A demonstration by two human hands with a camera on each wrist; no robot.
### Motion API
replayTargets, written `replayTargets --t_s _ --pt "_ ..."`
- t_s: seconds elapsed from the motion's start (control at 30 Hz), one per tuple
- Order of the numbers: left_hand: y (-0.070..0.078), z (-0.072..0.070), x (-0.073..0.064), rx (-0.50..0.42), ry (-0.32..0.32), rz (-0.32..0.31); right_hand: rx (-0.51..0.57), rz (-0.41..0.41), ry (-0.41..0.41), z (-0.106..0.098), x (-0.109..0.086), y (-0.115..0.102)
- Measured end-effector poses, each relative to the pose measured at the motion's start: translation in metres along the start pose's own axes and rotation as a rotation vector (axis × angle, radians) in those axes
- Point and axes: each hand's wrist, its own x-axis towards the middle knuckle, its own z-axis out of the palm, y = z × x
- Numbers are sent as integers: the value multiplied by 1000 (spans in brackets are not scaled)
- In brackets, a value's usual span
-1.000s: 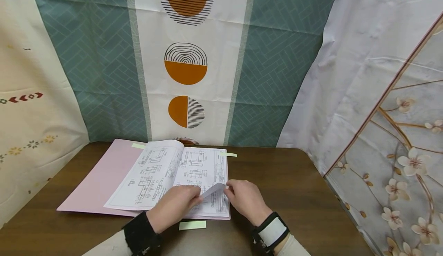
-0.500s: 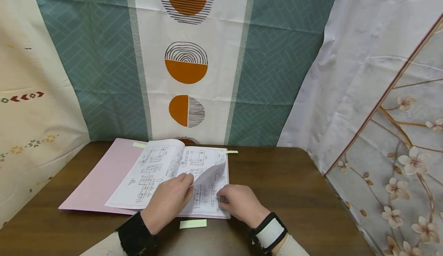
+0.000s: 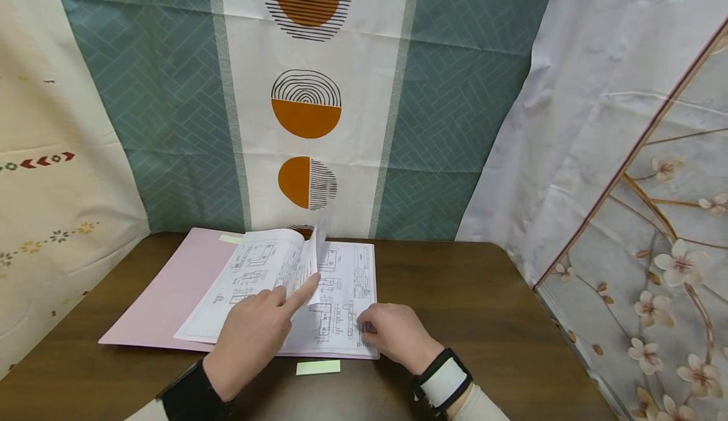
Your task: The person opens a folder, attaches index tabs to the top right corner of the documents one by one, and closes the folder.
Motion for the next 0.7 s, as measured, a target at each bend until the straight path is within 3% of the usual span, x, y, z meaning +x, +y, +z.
replayTargets --t_s 0.2,0.47,0.7 --pt "-9 -9 -12 44 -99 -30 -3 10 -5 1 1 0" --pt "-18 -12 -16 55 -133 -56 6 16 5 0 0 0" --pt "-23 -6 -20 70 -147 -54 -6 10 5 3 2 1"
